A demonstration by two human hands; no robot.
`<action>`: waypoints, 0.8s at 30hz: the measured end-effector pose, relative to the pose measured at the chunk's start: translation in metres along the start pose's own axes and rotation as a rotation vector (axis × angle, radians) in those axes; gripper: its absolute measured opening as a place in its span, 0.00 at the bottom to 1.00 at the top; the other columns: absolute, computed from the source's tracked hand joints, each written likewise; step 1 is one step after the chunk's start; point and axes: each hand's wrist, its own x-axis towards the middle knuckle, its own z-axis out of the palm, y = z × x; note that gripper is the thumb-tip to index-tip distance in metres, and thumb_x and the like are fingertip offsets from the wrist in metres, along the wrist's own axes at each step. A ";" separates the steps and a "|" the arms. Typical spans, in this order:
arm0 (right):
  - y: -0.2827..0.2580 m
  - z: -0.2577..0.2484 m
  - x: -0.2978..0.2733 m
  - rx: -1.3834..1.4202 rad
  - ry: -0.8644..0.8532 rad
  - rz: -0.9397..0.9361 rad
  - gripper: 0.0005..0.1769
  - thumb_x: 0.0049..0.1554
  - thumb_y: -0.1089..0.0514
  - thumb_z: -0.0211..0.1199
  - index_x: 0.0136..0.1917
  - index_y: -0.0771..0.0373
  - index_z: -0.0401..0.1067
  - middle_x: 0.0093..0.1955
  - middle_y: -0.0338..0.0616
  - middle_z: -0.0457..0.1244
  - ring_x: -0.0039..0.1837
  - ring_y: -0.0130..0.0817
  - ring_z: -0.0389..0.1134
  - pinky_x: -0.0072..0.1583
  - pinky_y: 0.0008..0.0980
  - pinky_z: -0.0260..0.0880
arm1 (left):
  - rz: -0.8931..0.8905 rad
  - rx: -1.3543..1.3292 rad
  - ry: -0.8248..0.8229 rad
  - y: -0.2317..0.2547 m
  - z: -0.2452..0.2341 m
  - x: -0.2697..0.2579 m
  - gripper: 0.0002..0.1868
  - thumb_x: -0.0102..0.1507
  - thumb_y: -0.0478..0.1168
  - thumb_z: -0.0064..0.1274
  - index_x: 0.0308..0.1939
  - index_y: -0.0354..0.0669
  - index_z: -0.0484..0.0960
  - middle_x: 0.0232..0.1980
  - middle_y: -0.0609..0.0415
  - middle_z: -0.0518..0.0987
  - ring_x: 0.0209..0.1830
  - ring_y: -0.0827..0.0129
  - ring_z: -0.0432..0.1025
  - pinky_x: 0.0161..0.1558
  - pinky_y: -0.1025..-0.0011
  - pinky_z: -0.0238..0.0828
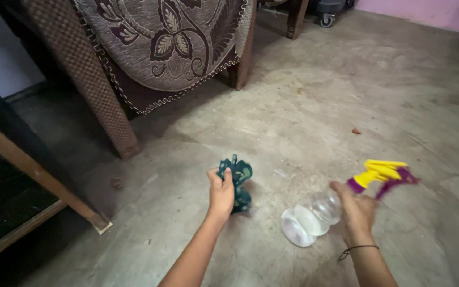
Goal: The person wipes the edge and surface of a dark floral-patterned table using a green cloth and a spray bottle. They repeatedly spray the cloth and wipe along the table's edge and top, moving the spray bottle aside and returning to wipe different sections.
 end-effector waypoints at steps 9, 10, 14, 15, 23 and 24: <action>0.010 -0.008 0.034 0.459 0.057 -0.188 0.13 0.51 0.67 0.60 0.50 0.62 0.67 0.45 0.37 0.62 0.46 0.30 0.64 0.48 0.30 0.65 | -0.107 -0.188 -0.025 0.009 0.005 -0.014 0.20 0.70 0.50 0.46 0.57 0.43 0.60 0.43 0.50 0.79 0.40 0.71 0.73 0.43 0.71 0.71; 0.005 -0.001 0.029 0.552 0.010 -0.203 0.13 0.49 0.67 0.58 0.49 0.60 0.67 0.45 0.37 0.62 0.45 0.30 0.65 0.48 0.29 0.66 | -0.043 -0.196 -0.019 0.012 0.003 -0.015 0.20 0.71 0.50 0.47 0.57 0.42 0.60 0.43 0.52 0.79 0.41 0.73 0.74 0.43 0.73 0.72; -0.020 0.024 -0.006 0.425 -0.236 -0.320 0.01 0.59 0.61 0.62 0.45 0.60 0.71 0.41 0.37 0.65 0.43 0.25 0.65 0.47 0.25 0.65 | -0.229 -0.252 -0.041 0.030 -0.003 -0.019 0.22 0.69 0.50 0.48 0.59 0.47 0.59 0.35 0.54 0.73 0.29 0.73 0.66 0.29 0.72 0.64; -0.024 0.032 -0.014 0.342 -0.337 -0.285 0.05 0.56 0.61 0.65 0.42 0.61 0.69 0.38 0.38 0.64 0.39 0.26 0.64 0.43 0.28 0.63 | -0.231 -0.282 -0.042 0.033 -0.006 -0.019 0.22 0.68 0.50 0.49 0.59 0.47 0.59 0.35 0.55 0.74 0.30 0.75 0.68 0.30 0.73 0.66; -0.029 0.036 -0.017 0.059 -0.445 -0.252 0.03 0.56 0.59 0.58 0.41 0.60 0.70 0.36 0.45 0.68 0.36 0.28 0.64 0.39 0.28 0.61 | -0.340 -0.349 -0.063 0.058 -0.030 -0.027 0.26 0.66 0.52 0.50 0.63 0.52 0.59 0.36 0.56 0.75 0.31 0.73 0.69 0.31 0.73 0.66; -0.029 0.031 -0.012 0.073 -0.412 -0.223 0.02 0.55 0.59 0.58 0.44 0.56 0.69 0.38 0.44 0.66 0.38 0.28 0.66 0.41 0.28 0.63 | -0.328 -0.378 -0.068 0.060 -0.031 -0.026 0.26 0.66 0.52 0.50 0.62 0.51 0.59 0.39 0.56 0.77 0.33 0.73 0.71 0.33 0.73 0.68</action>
